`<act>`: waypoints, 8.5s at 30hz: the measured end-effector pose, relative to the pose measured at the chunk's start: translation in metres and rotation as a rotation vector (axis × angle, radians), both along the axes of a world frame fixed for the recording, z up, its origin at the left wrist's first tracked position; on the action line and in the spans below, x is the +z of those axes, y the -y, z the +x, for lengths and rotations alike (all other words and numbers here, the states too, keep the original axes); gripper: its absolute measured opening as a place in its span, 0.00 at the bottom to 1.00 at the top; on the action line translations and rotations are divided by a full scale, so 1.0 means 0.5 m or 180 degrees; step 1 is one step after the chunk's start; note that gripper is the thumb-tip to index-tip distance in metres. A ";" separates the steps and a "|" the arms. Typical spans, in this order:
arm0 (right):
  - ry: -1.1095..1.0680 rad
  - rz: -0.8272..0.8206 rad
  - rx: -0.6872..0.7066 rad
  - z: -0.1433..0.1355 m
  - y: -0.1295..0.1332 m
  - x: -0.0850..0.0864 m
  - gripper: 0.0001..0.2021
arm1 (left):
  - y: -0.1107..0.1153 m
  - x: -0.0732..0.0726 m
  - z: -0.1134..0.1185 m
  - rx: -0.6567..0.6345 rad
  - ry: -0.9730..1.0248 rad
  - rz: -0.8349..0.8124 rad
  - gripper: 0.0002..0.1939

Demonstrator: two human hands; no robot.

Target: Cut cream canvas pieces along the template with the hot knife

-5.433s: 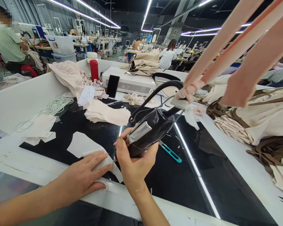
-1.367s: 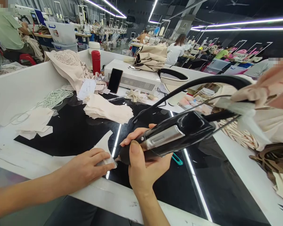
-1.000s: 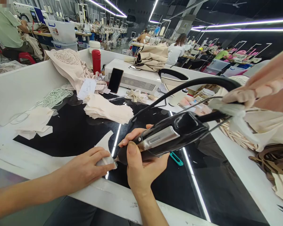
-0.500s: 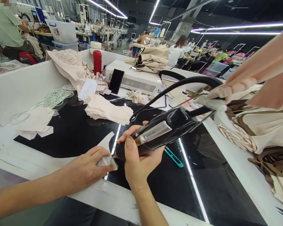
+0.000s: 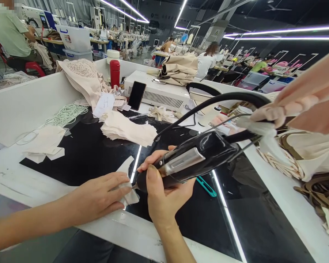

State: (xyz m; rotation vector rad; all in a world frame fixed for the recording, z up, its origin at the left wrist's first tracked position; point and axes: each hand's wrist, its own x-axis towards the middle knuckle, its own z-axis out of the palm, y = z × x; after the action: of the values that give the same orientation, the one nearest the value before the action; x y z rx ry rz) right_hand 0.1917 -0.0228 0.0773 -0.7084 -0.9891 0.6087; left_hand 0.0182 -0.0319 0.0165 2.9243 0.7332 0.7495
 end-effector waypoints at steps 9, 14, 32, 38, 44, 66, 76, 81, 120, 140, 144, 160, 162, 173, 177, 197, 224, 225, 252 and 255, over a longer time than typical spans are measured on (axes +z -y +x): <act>-0.0027 0.0023 -0.0036 -0.003 -0.001 0.004 0.19 | -0.061 -0.013 -0.032 -0.0332 -0.0138 -0.0169 0.11; 0.0012 -0.0013 -0.0069 -0.003 0.001 0.004 0.19 | -0.058 -0.016 -0.036 -0.0325 -0.0161 -0.0071 0.16; -0.0110 0.0115 0.0026 -0.012 -0.021 0.001 0.19 | -0.046 -0.015 -0.028 -0.0242 -0.0088 -0.0008 0.15; -0.0135 0.0031 0.0061 -0.015 -0.023 0.003 0.17 | -0.046 -0.019 -0.029 -0.0244 -0.0051 -0.0182 0.16; -0.0170 0.0077 -0.0023 -0.025 -0.037 0.004 0.20 | -0.045 -0.019 -0.028 -0.0236 -0.0066 -0.0209 0.16; -0.0045 -0.0074 -0.0088 -0.019 -0.026 -0.010 0.22 | -0.189 0.010 -0.053 -0.1099 -0.0336 -0.0315 0.13; 0.0027 -0.0003 -0.0079 -0.018 -0.026 -0.009 0.21 | -0.174 0.023 -0.075 -0.0968 -0.0547 -0.0270 0.12; 0.0027 -0.0021 -0.0149 -0.021 -0.025 -0.004 0.21 | -0.167 0.024 -0.077 -0.0958 -0.0689 -0.0169 0.14; -0.0028 0.0003 -0.0225 -0.041 -0.065 0.000 0.19 | -0.150 0.005 -0.060 -0.0898 -0.0676 0.0123 0.17; 0.0068 0.0172 -0.0221 -0.038 -0.094 -0.007 0.18 | -0.149 0.002 -0.060 -0.0908 -0.0576 0.0018 0.15; 0.0164 0.0191 -0.0225 -0.018 -0.086 -0.003 0.20 | -0.149 0.007 -0.068 -0.0922 -0.0529 -0.0123 0.15; 0.2524 -0.1017 -0.0390 0.202 -0.017 -0.036 0.35 | -0.101 -0.018 0.023 -0.0400 -0.0197 0.0055 0.04; 0.3262 -0.1042 -0.0411 0.265 -0.013 -0.067 0.32 | -0.101 -0.030 0.026 -0.0337 -0.0232 0.0194 0.06; 0.4651 -0.1389 -0.1052 0.436 0.001 -0.170 0.16 | -0.113 -0.045 0.033 0.0090 -0.1124 0.0718 0.08; 0.4591 -0.1453 -0.1072 0.410 0.000 -0.169 0.09 | -0.112 -0.017 0.028 0.0604 -0.1044 -0.0758 0.05; 0.3099 -0.1880 -0.0439 0.292 0.140 -0.054 0.23 | -0.051 0.078 0.041 0.0917 0.0926 -0.4332 0.25; 0.2973 -0.1588 0.1270 0.133 0.134 -0.110 0.20 | -0.030 0.072 0.007 0.0537 0.1232 -0.4497 0.16; 0.2966 -0.1582 0.1276 0.132 0.132 -0.112 0.20 | -0.029 0.070 0.008 0.0542 0.1262 -0.4521 0.16; 0.3094 -0.1629 0.1213 0.114 0.107 -0.105 0.27 | -0.028 0.055 0.009 0.0818 0.1454 -0.4616 0.15; 0.3056 -0.1613 0.1222 0.115 0.107 -0.109 0.26 | -0.028 0.052 0.008 0.0755 0.1497 -0.4680 0.14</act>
State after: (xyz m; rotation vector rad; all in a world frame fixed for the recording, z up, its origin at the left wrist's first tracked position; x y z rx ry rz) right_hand 0.2491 -0.0765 0.0226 -1.3324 -1.9196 0.8908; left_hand 0.0223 -0.0181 0.0428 1.3134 0.9602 0.4896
